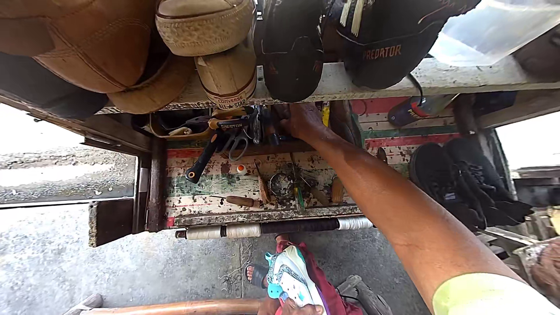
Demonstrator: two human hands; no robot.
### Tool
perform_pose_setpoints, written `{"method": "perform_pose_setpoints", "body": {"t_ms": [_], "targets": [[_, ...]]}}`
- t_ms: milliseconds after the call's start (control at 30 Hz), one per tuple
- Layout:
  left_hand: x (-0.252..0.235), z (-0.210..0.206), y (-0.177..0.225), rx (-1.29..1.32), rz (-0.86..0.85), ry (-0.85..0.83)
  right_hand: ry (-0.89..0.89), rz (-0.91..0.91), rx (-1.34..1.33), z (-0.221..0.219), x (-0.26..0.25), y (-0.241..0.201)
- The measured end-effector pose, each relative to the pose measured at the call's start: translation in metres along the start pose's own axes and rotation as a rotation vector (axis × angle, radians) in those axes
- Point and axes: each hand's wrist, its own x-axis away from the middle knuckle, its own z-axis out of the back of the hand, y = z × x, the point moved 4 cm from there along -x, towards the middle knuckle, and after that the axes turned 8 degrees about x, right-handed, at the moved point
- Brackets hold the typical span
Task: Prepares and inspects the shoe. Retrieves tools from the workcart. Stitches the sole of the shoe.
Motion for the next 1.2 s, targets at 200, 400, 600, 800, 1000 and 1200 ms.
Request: {"method": "perform_pose_setpoints", "body": {"t_ms": [200, 400, 600, 800, 1000, 1200], "targets": [[0.007, -0.005, 0.009, 0.063, 0.010, 0.002, -0.040, -0.019, -0.033, 0.012, 0.004, 0.014], [0.008, 0.000, 0.009, 0.064, 0.000, -0.001, -0.113, -0.104, -0.462, 0.035, 0.022, 0.053], [0.002, 0.003, 0.005, -0.014, 0.007, -0.008, -0.107, -0.087, -0.658, 0.025, 0.019, 0.062], [0.002, 0.005, 0.006, 0.015, 0.004, -0.022, -0.023, 0.144, -0.314, 0.019, 0.014, 0.021], [-0.001, 0.004, 0.008, -0.016, 0.005, -0.029, -0.166, 0.093, -0.072, 0.007, 0.009, -0.001], [0.004, 0.001, 0.013, -0.002, 0.005, -0.025, -0.221, 0.033, -0.131, 0.010, 0.002, -0.008]]}}
